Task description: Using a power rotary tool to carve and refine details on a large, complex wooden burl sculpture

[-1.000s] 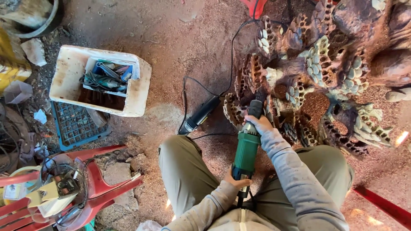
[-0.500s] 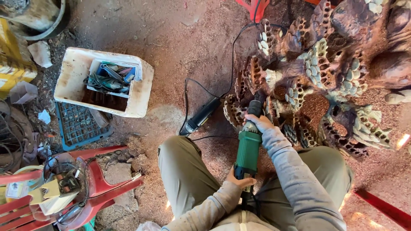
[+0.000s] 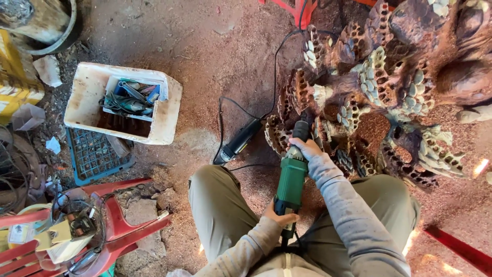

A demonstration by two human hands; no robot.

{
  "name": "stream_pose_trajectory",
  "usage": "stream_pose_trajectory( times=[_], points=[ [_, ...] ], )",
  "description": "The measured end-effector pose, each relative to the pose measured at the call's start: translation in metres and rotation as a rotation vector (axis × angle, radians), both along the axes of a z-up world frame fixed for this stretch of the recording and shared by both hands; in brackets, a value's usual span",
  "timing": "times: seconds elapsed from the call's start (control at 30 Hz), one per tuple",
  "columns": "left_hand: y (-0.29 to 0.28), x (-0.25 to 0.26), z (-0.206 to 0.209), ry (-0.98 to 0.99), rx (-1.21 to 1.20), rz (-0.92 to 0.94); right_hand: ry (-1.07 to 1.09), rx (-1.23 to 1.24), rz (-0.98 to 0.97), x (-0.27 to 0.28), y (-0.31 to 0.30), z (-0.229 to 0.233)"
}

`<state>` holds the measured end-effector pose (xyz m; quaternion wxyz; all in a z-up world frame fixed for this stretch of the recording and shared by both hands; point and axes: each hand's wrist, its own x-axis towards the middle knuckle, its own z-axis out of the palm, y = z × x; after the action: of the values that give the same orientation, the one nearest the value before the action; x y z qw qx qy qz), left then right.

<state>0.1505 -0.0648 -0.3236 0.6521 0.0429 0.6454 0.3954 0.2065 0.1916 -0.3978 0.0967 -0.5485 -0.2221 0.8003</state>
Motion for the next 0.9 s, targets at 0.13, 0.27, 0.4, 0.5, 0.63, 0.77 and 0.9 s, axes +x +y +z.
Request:
stream_pose_trajectory(
  times=[0.13,0.27,0.4,0.5,0.63,0.77,0.9],
  points=[
    [0.005,-0.015,0.010,-0.004,-0.039,-0.025,0.021,0.024,-0.006,0.000,-0.001,-0.015],
    [0.001,-0.026,-0.024,0.039,-0.026,-0.070,0.058,0.100,-0.025,-0.001,0.002,-0.023],
    [0.001,-0.021,-0.033,0.066,-0.114,-0.029,0.022,0.115,0.019,-0.003,0.005,-0.017],
    [0.004,-0.021,-0.024,0.050,-0.079,-0.066,0.033,0.018,-0.001,-0.004,0.008,-0.009],
    [-0.003,-0.017,-0.034,0.025,0.013,-0.044,0.050,0.014,-0.003,-0.012,-0.003,0.016],
    [-0.038,-0.020,-0.018,0.020,-0.024,-0.048,-0.351,0.239,0.207,-0.029,-0.025,0.060],
    [-0.038,-0.037,0.000,0.016,-0.068,-0.039,-0.368,0.213,0.159,-0.028,-0.030,0.047]
  ],
)
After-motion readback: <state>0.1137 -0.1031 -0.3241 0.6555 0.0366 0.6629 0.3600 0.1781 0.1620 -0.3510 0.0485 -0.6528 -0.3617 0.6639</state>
